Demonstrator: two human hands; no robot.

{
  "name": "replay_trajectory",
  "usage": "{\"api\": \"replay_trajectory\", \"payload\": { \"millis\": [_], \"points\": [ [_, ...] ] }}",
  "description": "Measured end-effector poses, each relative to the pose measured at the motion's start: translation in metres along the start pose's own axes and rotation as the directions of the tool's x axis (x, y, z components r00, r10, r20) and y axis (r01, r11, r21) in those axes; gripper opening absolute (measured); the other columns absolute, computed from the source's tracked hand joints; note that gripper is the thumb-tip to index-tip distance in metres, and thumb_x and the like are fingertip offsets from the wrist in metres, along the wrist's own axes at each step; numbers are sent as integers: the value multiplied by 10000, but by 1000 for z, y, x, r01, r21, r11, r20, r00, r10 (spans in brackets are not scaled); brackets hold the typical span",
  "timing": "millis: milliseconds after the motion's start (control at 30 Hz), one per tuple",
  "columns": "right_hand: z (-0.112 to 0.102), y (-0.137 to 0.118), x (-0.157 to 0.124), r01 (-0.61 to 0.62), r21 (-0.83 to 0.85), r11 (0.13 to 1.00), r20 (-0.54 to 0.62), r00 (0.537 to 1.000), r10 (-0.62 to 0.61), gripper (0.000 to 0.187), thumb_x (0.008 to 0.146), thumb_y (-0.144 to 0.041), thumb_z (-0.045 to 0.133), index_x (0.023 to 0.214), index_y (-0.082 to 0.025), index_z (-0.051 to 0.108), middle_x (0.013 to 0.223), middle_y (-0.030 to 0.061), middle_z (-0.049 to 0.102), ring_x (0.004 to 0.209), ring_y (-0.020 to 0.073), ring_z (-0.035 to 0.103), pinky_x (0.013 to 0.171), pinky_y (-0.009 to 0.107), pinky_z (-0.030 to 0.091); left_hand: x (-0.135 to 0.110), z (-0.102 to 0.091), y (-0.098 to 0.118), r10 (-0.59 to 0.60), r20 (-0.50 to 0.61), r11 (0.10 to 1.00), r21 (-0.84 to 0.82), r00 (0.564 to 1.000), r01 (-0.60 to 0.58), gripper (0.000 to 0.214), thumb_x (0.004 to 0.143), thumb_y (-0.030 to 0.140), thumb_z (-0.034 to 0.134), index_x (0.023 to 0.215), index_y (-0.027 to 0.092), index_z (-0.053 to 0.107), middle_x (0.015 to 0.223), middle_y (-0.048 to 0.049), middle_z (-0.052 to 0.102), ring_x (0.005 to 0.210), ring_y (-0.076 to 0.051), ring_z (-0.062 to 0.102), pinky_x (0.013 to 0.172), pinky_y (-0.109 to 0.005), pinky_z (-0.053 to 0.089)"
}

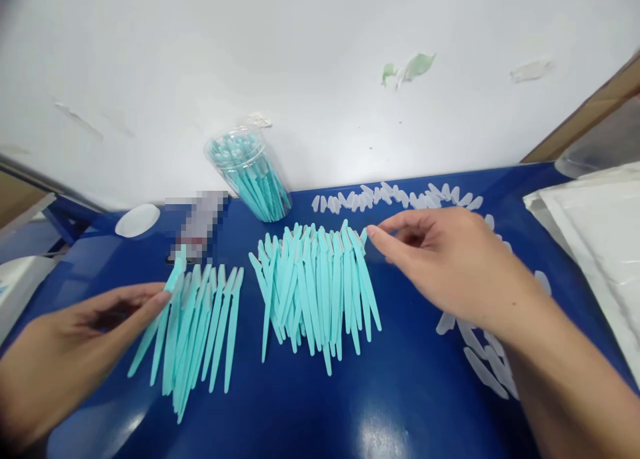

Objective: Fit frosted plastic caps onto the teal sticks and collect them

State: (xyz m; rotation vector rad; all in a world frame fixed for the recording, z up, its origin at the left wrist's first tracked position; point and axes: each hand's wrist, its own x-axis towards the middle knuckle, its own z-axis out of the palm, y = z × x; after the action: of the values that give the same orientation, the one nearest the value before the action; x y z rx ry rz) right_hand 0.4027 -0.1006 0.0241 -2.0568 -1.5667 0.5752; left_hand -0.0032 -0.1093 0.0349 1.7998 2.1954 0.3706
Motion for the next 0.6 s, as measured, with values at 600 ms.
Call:
{"api": "replay_trajectory", "payload": {
  "millis": [600],
  "points": [
    [-29,47,10,-38,-557,829,234,951,201,250,803,-483,764,761,-237,768,696,80,731,681,281,681,651,403,445,-20,35,64,263,167,959,63,950,-277,449,948,660,597,823,276,793,729,-10,774,626,-221,686,601,-300,441]
  ]
}}
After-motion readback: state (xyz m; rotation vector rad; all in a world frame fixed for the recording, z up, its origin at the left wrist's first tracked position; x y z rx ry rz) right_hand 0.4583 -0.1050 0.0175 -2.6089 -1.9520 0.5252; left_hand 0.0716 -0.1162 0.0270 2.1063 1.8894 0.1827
